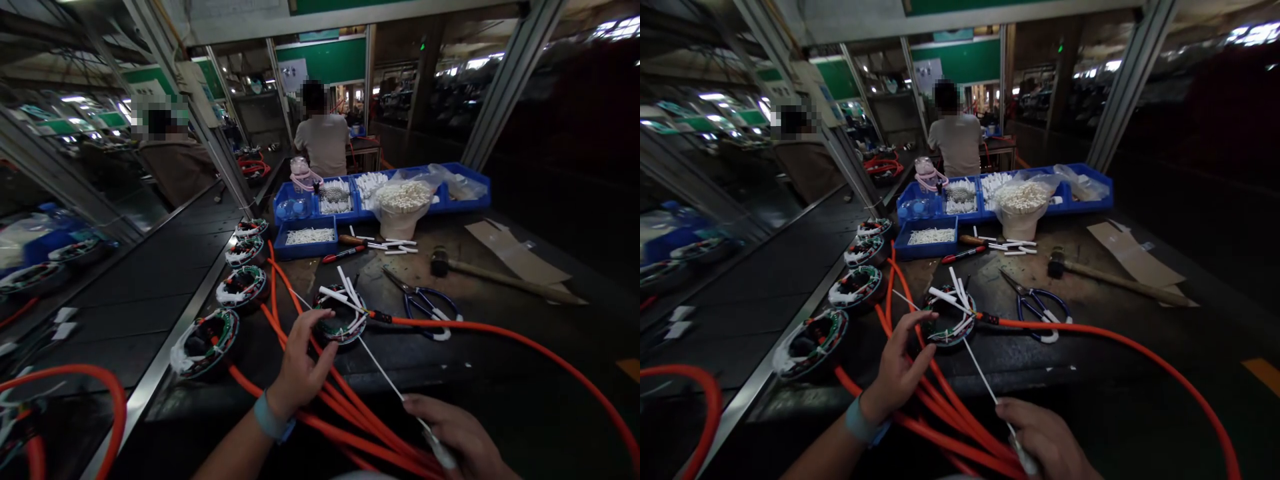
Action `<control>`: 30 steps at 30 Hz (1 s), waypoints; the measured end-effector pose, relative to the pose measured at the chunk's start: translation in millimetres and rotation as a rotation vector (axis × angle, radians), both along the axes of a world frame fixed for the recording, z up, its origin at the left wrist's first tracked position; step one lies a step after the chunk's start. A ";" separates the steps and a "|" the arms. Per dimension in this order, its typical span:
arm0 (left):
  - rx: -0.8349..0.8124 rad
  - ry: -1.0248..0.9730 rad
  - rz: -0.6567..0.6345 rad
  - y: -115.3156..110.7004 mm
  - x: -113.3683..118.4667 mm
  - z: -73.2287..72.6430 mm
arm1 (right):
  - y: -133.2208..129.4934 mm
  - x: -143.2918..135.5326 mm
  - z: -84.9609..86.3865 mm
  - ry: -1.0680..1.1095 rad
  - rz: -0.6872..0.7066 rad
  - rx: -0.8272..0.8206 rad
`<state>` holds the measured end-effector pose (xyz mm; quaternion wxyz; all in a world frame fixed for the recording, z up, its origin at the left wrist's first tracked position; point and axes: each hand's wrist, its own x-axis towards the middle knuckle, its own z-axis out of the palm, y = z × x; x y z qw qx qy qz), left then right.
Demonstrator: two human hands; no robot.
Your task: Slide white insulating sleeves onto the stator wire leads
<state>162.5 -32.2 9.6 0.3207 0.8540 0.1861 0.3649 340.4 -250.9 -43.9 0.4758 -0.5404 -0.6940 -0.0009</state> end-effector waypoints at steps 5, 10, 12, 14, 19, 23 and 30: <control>0.131 0.075 0.005 5.1 -3.6 6.9 | -2.4 1.2 -0.6 0.003 -0.008 0.004; 0.308 0.199 0.049 6.7 0.9 17.0 | 2.7 1.0 -5.2 0.010 0.005 -0.018; 0.365 0.307 0.089 4.9 9.0 21.6 | 17.9 0.9 -2.5 0.002 0.031 -0.035; 0.370 0.398 0.111 2.1 19.4 23.2 | 42.6 0.3 3.2 0.020 0.052 -0.060; 0.242 0.221 0.066 -0.1 38.9 12.8 | 108.6 -5.0 19.4 0.495 -0.021 -0.237; 0.344 0.136 -0.129 11.8 39.8 12.7 | 123.3 -9.4 21.0 0.877 0.017 -0.299; 0.646 0.295 -0.167 28.0 39.8 27.6 | 116.8 -10.8 16.7 1.003 0.042 -0.315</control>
